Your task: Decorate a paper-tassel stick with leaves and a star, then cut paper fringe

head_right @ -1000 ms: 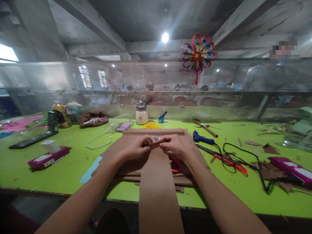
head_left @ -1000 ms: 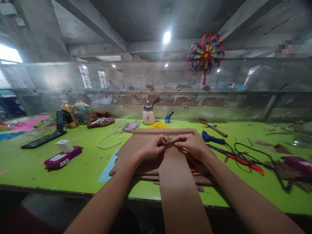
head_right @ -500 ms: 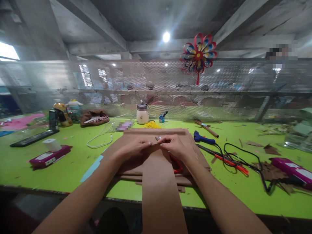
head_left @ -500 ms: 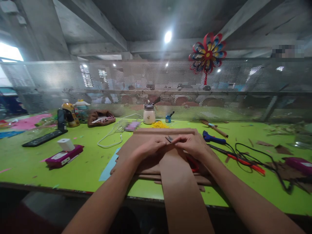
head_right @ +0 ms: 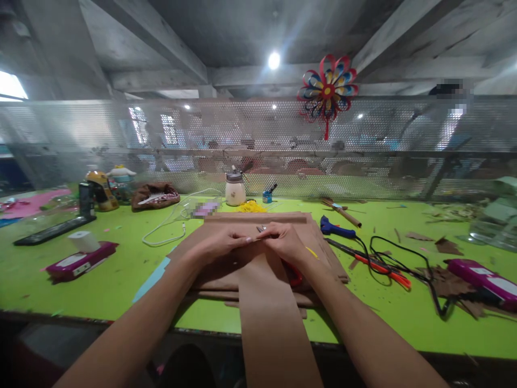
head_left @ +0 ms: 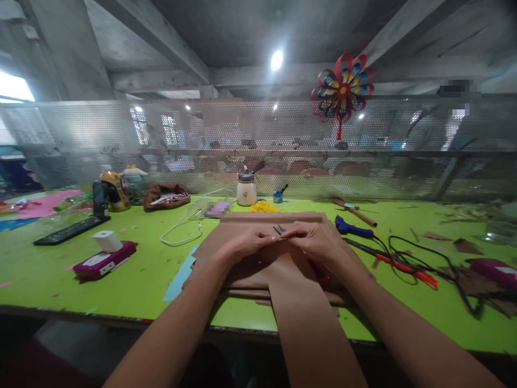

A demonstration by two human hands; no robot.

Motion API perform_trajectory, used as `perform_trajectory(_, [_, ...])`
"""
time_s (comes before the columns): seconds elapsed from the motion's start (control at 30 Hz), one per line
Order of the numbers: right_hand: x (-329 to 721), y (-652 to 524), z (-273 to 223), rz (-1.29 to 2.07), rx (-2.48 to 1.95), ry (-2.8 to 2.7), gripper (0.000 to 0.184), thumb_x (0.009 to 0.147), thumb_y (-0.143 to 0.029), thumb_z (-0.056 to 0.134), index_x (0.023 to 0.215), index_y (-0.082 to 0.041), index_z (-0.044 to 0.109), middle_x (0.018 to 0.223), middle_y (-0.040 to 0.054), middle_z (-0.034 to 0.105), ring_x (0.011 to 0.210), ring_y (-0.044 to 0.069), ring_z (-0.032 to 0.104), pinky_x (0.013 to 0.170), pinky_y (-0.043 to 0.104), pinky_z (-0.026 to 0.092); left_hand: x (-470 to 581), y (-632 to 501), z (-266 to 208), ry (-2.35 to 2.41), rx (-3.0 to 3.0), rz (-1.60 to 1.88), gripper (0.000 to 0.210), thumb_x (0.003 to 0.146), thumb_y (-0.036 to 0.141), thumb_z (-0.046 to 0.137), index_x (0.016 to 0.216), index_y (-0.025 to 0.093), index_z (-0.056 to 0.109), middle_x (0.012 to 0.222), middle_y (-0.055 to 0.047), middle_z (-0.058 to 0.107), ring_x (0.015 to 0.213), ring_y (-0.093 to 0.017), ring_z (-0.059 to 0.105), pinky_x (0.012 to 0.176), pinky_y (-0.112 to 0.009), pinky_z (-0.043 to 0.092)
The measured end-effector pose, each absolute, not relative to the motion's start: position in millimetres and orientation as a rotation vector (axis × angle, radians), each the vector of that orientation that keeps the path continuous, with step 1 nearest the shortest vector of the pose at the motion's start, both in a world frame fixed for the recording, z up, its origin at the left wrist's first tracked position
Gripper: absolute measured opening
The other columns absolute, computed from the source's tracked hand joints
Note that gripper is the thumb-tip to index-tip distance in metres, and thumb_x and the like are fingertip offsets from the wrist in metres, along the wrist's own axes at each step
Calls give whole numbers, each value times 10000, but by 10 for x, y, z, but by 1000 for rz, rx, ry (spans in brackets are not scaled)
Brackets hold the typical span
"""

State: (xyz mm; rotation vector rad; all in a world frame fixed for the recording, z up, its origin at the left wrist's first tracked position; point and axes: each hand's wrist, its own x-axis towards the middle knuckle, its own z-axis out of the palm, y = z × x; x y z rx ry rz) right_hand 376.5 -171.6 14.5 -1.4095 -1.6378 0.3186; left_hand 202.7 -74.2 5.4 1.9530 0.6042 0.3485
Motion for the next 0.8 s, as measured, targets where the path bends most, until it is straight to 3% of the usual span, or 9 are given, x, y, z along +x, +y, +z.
perform_trajectory(0.23, [3663,-1824,267,314,-1468,-1687,190,712,-153,588,776,-228,751,796,47,711,711,174,617,661,283,464,2070,-732,2,495,1813,380,348,741,469,581,635,137,584,504,33,403,465,-74,298,458,-247,189])
perform_trajectory(0.43, [3691,-1844,294,310,-1468,-1729,154,723,-183,604,787,-210,742,767,38,694,701,161,603,666,266,455,2085,-752,-1,537,1815,446,286,716,402,623,704,117,640,581,-7,522,513,-88,389,482,-233,254])
perform_trajectory(0.5, [3791,-1799,251,368,-1440,-1761,200,707,-146,586,837,-198,729,799,37,687,737,160,602,685,259,453,2093,-765,17,537,1843,439,281,725,398,610,704,120,641,563,-1,515,498,-86,382,483,-232,263])
perform_trajectory(0.6, [3980,-1693,149,624,-1325,-1796,424,666,-113,579,1080,-179,644,977,54,672,852,176,595,736,272,457,2114,-790,53,530,1973,501,270,762,368,562,695,119,644,548,6,501,505,-84,371,502,-226,277])
perform_trajectory(0.7, [4087,-1628,84,796,-1267,-1798,416,722,-221,590,1136,-185,612,1074,56,646,939,198,573,787,299,451,2133,-825,100,495,2145,533,271,792,331,517,741,110,665,630,-15,572,583,-101,428,569,-218,329])
perform_trajectory(0.8, [4065,-1651,101,706,-1406,-1818,301,776,-399,574,967,-203,700,909,44,688,858,215,579,699,291,449,2136,-865,144,492,2216,525,271,813,312,488,814,114,674,749,-43,636,671,-126,487,636,-221,373])
